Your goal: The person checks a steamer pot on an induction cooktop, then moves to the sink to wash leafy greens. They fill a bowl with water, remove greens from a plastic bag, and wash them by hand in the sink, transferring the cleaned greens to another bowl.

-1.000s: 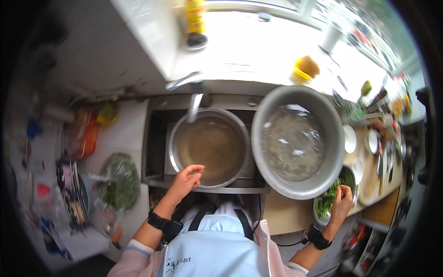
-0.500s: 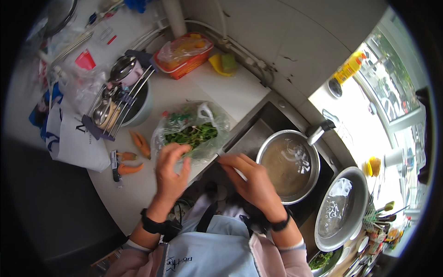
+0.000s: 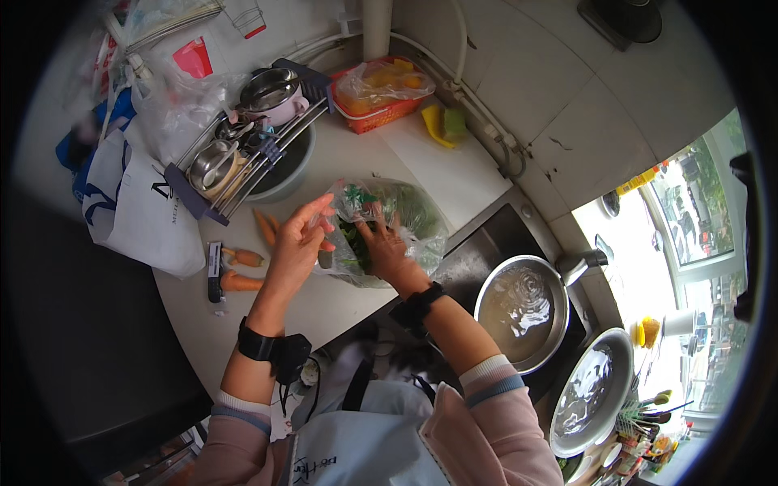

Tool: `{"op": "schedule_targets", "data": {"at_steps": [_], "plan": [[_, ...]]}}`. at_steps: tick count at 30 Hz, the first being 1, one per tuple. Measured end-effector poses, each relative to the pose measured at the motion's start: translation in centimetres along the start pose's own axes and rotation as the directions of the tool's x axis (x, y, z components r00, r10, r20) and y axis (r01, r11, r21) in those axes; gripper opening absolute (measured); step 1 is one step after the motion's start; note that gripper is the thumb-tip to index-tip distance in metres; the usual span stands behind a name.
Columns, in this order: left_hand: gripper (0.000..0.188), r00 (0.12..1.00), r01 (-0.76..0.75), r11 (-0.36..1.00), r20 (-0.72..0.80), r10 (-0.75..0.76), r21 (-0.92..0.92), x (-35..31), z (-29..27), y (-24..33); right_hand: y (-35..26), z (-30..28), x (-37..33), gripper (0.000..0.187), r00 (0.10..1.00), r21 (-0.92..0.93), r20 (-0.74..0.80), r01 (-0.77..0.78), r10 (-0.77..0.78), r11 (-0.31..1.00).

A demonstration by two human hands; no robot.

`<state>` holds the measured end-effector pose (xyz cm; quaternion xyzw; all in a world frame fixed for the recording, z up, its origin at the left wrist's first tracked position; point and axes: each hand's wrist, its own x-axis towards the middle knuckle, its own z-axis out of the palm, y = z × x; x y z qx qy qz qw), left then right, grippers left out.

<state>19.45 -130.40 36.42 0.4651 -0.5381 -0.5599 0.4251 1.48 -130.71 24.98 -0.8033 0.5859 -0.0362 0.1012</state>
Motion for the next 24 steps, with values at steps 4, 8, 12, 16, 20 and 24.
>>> {"op": "schedule_targets", "data": {"at_steps": [4,8,12,16,20,24], "plan": [[0.052,1.0,0.018,0.998,0.007,-0.018,-0.06,0.4,0.6,1.0,1.1,1.8,0.9,0.058,0.996,0.17,-0.087,0.016,-0.002,0.985],[0.044,0.996,0.089,0.97,0.014,-0.088,-0.226,0.7,0.1,2.0,3.4,-1.7,1.0,0.044,0.968,0.389,-0.25,0.11,-0.01,0.915],[0.046,0.995,0.1,0.981,0.033,-0.095,-0.166,1.2,-0.3,2.6,4.6,-7.6,1.1,0.037,0.935,0.634,-0.332,0.121,0.127,0.764],[0.045,1.0,0.006,1.0,0.014,-0.006,-0.021,1.3,0.6,2.1,5.4,-9.6,1.1,0.031,0.902,0.728,-0.41,0.232,0.138,0.645],[0.043,0.999,-0.05,0.993,0.011,0.049,0.106,2.0,0.9,1.6,5.9,-7.6,0.6,0.036,0.927,0.545,-0.262,-0.088,0.269,0.834],[0.041,1.0,-0.017,0.997,0.028,0.015,0.081,1.9,1.0,1.4,5.2,-6.2,-0.6,0.063,0.985,0.55,-0.106,-0.056,0.136,0.833]]}}
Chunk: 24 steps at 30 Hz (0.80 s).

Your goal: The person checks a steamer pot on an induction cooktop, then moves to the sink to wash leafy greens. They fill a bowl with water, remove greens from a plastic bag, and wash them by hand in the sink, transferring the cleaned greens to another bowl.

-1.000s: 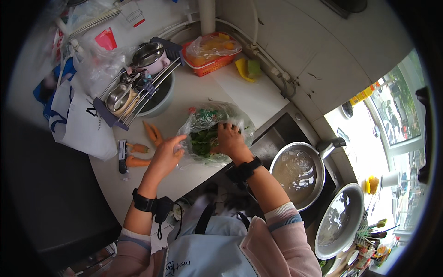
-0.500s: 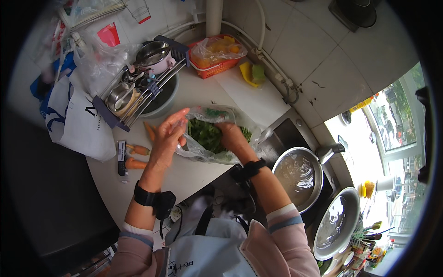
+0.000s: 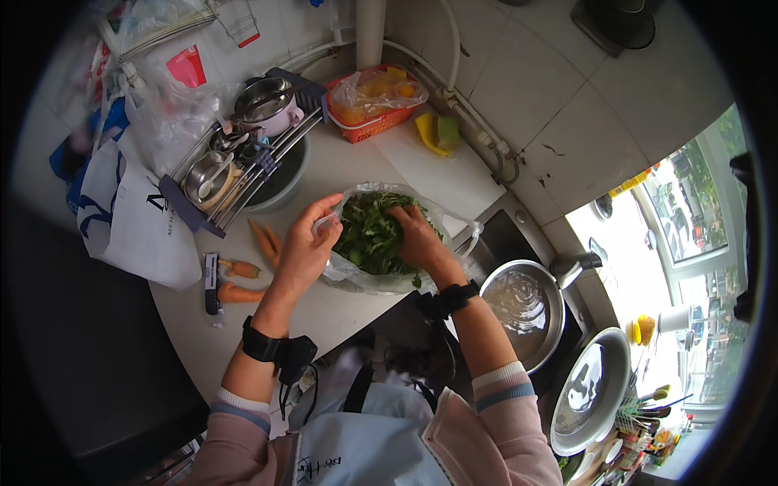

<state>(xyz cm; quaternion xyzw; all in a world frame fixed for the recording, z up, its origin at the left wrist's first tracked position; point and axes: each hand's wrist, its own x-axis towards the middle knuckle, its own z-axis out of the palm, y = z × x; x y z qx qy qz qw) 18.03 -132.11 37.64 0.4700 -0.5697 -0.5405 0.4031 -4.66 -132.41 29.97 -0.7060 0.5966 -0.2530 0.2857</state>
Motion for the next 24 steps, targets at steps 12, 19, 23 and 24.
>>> {"op": "schedule_targets", "data": {"at_steps": [12,19,23,24], "plan": [[0.035,0.996,0.086,0.99,0.018,-0.085,-0.115,-0.6,0.1,0.7,-3.9,4.9,1.2,0.058,0.993,-0.555,0.114,0.036,0.033,0.831],[0.039,0.991,0.135,0.97,0.036,-0.13,-0.201,-0.3,-1.0,0.7,-5.4,-1.9,1.6,0.039,0.957,-0.062,-0.241,0.148,-0.159,0.987],[0.039,0.998,0.064,0.983,0.024,-0.061,-0.171,0.2,-1.1,0.6,-5.5,-4.2,1.9,0.038,0.955,0.026,-0.241,0.188,-0.176,0.982],[0.04,0.998,0.058,0.987,0.018,-0.056,-0.149,0.3,-1.2,0.6,-5.4,-4.5,1.8,0.036,0.943,0.176,-0.268,0.25,-0.198,0.952]]}}
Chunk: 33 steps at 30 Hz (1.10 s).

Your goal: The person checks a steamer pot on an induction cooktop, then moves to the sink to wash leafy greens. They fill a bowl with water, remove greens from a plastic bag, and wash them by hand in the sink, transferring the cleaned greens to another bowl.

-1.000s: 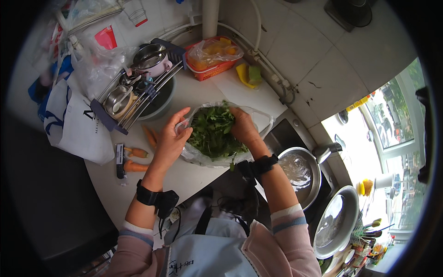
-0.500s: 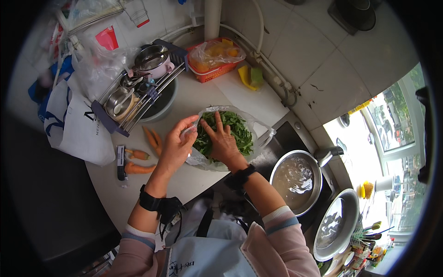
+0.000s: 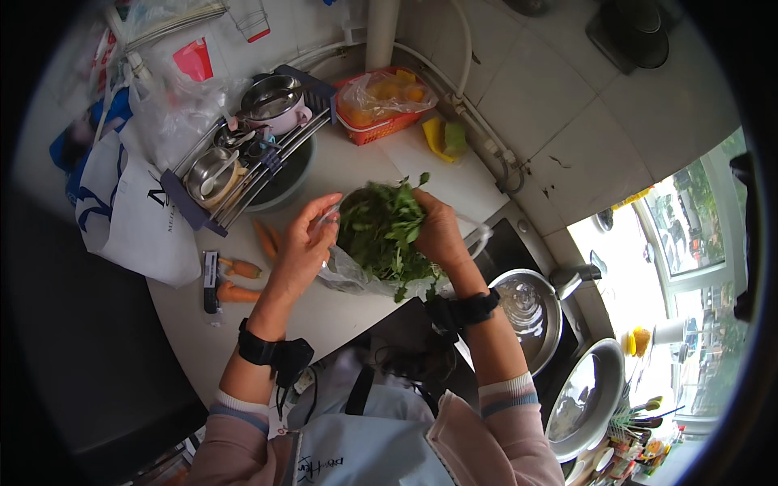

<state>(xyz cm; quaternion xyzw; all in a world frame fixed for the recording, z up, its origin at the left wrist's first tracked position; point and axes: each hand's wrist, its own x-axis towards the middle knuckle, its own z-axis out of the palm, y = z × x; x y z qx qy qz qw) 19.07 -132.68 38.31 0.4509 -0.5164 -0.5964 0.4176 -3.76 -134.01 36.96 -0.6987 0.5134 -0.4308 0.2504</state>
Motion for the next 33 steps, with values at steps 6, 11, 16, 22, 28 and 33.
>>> {"op": "schedule_targets", "data": {"at_steps": [6,11,16,22,28,33], "plan": [[0.04,0.999,0.029,0.999,-0.022,-0.029,0.017,0.5,-0.4,-0.2,0.2,-2.7,-0.4,0.023,0.987,0.451,0.009,-0.149,0.163,0.88],[0.04,0.997,0.053,0.998,-0.049,-0.052,0.034,0.7,-0.2,-0.1,-0.9,-4.4,-0.2,0.029,0.941,0.657,-0.016,-0.245,0.338,0.713],[0.04,0.998,-0.005,0.994,-0.056,0.011,0.105,1.0,-0.3,-0.5,-3.0,-7.4,-0.3,0.034,0.859,0.768,-0.09,-0.262,0.504,0.584],[0.041,0.994,-0.089,0.97,-0.049,0.103,0.224,0.8,-0.7,-0.9,-3.1,-14.3,-7.1,0.035,0.794,0.573,-0.385,-0.195,0.471,0.796],[0.044,0.945,-0.237,0.941,-0.168,0.281,0.242,0.0,-0.3,0.6,0.9,-22.1,-18.8,0.035,0.511,0.312,-0.78,-0.182,0.36,0.933],[0.044,0.825,-0.464,0.865,-0.26,0.501,0.192,-2.9,1.8,3.0,0.7,-24.2,-24.2,0.033,0.356,0.621,-0.728,-0.018,0.586,0.784]]}}
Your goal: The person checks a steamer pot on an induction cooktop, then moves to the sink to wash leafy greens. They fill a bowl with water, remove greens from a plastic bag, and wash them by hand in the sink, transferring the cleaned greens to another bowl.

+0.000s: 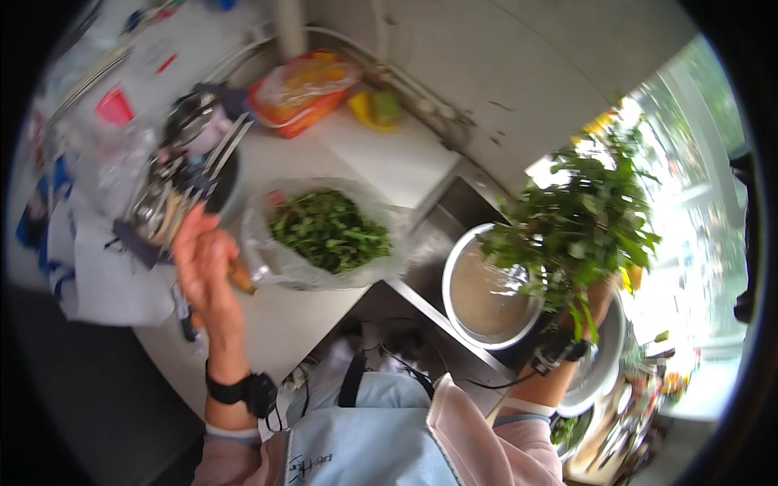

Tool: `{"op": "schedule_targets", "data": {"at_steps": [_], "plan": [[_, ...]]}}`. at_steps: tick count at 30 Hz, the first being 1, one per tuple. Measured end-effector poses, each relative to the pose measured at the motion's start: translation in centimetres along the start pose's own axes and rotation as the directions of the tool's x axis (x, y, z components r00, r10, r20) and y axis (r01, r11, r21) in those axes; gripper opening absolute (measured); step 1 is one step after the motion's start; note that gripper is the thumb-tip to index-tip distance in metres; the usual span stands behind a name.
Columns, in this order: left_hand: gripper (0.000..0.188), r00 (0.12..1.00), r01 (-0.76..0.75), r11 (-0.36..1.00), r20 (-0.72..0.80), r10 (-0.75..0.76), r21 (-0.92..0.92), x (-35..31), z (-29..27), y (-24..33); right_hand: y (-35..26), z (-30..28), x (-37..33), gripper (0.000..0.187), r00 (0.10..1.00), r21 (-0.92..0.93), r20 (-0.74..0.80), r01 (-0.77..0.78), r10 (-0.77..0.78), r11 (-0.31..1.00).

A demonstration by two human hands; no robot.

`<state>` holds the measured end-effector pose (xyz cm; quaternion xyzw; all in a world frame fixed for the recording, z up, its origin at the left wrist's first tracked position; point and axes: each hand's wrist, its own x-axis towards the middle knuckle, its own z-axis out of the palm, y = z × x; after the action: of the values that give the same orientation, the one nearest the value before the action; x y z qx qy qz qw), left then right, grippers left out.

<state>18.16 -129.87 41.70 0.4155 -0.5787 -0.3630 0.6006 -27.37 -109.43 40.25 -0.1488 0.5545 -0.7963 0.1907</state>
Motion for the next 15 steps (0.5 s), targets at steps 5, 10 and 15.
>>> {"op": "schedule_targets", "data": {"at_steps": [5,10,15], "plan": [[0.028,0.914,0.092,0.932,0.401,0.06,-0.35,-3.8,5.8,1.1,3.8,-1.5,0.1,0.031,0.969,0.107,0.047,-0.246,0.242,0.963],[0.021,0.637,0.432,0.892,0.746,-0.197,-0.134,-8.2,13.2,0.6,8.1,-4.5,-0.9,0.033,0.938,0.242,-0.017,-0.332,0.346,0.912],[0.019,0.405,0.581,0.812,0.846,-0.346,0.054,-11.3,19.6,-0.1,10.2,-7.6,-1.8,0.038,0.925,0.349,-0.022,-0.349,0.38,0.87]]}}
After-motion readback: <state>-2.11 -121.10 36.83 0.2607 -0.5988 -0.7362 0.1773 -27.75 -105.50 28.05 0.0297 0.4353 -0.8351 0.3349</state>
